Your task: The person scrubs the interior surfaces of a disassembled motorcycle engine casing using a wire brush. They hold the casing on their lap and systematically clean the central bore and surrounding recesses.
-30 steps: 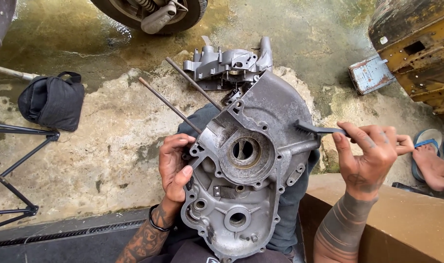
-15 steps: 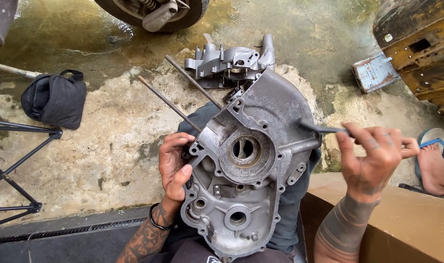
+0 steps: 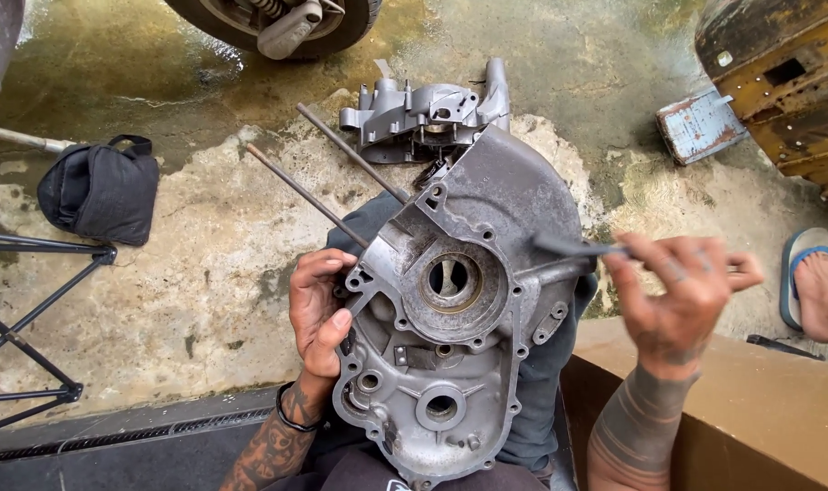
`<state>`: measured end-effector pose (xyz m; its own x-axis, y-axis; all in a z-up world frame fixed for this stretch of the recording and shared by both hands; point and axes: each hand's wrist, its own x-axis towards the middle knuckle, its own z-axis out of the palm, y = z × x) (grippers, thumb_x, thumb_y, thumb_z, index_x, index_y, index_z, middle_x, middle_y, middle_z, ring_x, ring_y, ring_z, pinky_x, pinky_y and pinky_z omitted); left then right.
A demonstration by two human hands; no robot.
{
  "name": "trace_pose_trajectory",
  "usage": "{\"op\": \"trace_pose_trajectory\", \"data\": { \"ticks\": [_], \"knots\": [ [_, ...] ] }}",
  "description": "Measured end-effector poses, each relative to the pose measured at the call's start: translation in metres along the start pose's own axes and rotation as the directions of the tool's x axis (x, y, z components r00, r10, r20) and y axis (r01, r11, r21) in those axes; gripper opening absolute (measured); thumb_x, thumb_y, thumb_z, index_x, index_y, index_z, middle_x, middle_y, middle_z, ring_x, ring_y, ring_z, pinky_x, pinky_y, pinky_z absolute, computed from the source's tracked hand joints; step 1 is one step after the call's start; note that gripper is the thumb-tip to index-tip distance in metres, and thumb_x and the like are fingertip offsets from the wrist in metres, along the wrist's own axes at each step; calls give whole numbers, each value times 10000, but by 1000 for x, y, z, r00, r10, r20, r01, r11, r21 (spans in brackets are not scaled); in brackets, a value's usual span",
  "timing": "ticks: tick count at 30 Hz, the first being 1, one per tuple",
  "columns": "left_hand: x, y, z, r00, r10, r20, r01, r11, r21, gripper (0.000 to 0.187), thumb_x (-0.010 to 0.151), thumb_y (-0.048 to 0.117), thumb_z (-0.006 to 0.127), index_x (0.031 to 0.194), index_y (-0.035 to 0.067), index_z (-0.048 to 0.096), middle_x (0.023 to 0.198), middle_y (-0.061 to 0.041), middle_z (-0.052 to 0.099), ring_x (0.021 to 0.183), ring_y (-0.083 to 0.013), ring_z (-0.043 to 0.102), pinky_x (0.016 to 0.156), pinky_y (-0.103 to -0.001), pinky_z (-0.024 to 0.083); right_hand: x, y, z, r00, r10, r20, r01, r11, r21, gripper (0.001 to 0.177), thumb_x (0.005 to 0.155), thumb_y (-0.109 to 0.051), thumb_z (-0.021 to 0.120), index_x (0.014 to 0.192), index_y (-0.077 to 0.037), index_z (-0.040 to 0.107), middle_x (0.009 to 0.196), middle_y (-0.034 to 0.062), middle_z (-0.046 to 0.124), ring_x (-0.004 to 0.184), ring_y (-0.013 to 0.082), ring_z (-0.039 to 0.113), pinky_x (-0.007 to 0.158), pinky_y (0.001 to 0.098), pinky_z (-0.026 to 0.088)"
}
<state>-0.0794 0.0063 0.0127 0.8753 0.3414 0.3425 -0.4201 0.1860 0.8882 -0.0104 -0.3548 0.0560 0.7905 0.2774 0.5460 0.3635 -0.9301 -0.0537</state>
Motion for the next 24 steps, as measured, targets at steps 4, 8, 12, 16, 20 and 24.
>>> {"op": "trace_pose_trajectory", "data": {
  "ticks": [4, 8, 12, 16, 20, 24],
  "knots": [
    [2, 1, 2, 1000, 3, 4, -3, 1000, 3, 437, 845, 240, 558, 1235, 46, 518, 1219, -163, 516, 1182, -247, 527, 1057, -368, 433, 11, -8, -11, 999, 38, -27, -40, 998, -51, 308, 1109, -387, 763, 1132, -105, 886, 940, 91, 711, 954, 290, 545, 1047, 442, 214],
    [0, 2, 2, 1000, -12, 3, 12, 1000, -19, 443, 848, 243, 560, 1242, 47, 517, 1223, -162, 507, 1173, -243, 531, 1035, -360, 438, 6, -8, -9, 1000, -8, 13, 7, 1000, 6, 323, 1092, -416, 710, 1135, -144, 879, 902, 60, 692, 929, 282, 552, 1033, 457, 206],
    [-1, 2, 2, 1000, -8, 4, 8, 1000, 0, 444, 841, 245, 558, 1238, 50, 519, 1214, -159, 516, 1173, -247, 531, 1034, -368, 441, 5, -5, -3, 1000, -22, -23, 22, 1000, 2, 319, 1051, -422, 728, 1103, -139, 864, 930, 68, 722, 983, 294, 563, 1056, 459, 220],
    [1, 3, 2, 1000, -13, 2, 13, 1000, -13, 438, 856, 250, 562, 1246, 54, 520, 1223, -155, 513, 1170, -240, 533, 1014, -357, 444, 6, -11, -6, 1000, -27, 6, 26, 998, 61, 291, 1031, -395, 773, 1080, -123, 864, 907, 87, 719, 968, 304, 600, 1120, 477, 181],
    [2, 2, 2, 1000, -3, 10, 3, 1000, -1, 438, 847, 237, 555, 1243, 52, 520, 1225, -152, 516, 1177, -246, 537, 1038, -372, 452, 5, -4, 3, 999, 9, -32, -9, 1000, -8, 331, 1091, -416, 708, 1111, -128, 869, 906, 63, 700, 914, 257, 528, 1027, 435, 212],
    [2, 4, 2, 1000, -14, 11, 14, 1000, -1, 446, 845, 247, 557, 1245, 53, 520, 1220, -155, 516, 1163, -238, 532, 1011, -355, 444, -2, 3, 11, 1000, -13, -16, 14, 999, 38, 410, 1057, -478, 659, 1085, -126, 866, 894, 70, 716, 964, 256, 585, 1146, 453, 182]
  ]
}}
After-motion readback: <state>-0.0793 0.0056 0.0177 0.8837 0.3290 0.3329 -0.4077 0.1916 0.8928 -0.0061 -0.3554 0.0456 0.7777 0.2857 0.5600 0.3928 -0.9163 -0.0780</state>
